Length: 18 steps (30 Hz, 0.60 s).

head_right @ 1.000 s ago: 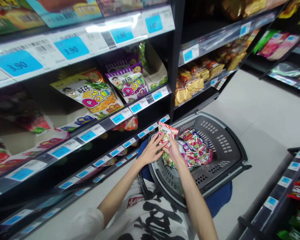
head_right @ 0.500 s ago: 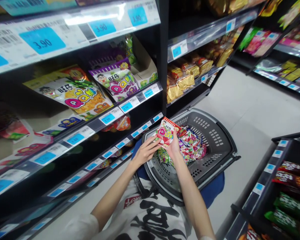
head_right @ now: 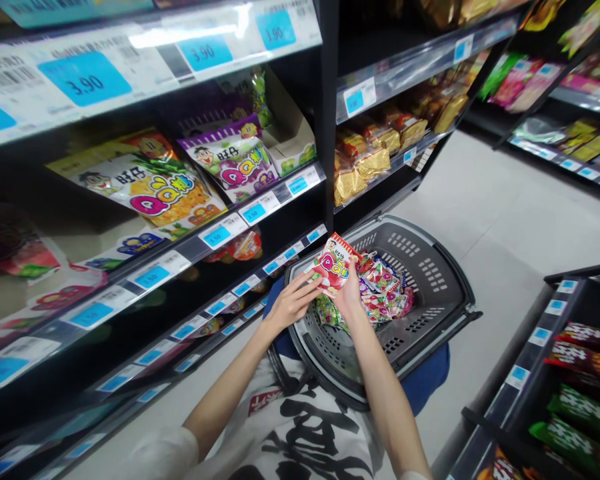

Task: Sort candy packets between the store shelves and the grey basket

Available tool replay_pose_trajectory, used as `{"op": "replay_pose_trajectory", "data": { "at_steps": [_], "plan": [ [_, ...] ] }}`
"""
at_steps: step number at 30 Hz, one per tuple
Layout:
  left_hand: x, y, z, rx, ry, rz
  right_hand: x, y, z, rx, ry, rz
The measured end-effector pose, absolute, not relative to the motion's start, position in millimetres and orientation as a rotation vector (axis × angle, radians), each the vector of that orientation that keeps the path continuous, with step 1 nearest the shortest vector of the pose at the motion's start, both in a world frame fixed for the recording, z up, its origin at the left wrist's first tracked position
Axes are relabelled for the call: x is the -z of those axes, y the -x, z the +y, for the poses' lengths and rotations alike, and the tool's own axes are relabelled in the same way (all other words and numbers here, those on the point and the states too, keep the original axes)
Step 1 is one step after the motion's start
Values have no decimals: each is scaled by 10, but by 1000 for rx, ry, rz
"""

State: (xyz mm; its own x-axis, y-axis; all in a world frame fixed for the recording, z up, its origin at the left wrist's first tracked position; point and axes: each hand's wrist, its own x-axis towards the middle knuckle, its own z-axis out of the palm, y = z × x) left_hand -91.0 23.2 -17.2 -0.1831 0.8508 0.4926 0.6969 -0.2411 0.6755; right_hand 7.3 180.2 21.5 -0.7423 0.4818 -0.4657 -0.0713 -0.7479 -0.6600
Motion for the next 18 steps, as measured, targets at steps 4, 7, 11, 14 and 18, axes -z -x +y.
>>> {"op": "replay_pose_trajectory", "data": {
  "at_steps": [4,7,11,14,18],
  "plan": [
    [175,910,216,-1390,-1897,1827,-212,-71,1799,-2511,922,-923],
    [236,889,153,-1440,-1848,1832,-197,-51,1803,-2528,923,-902],
    [351,851,62,-1424,-1887,1859,-164,-66,1831,-2488,903,-818],
    [364,833,52,-1427,-1977,1918,-157,-167,1860,-2527,721,-751],
    [291,829,91,-1438,-2050,2025,-195,-312,1864,-2616,442,-557]
  ]
}}
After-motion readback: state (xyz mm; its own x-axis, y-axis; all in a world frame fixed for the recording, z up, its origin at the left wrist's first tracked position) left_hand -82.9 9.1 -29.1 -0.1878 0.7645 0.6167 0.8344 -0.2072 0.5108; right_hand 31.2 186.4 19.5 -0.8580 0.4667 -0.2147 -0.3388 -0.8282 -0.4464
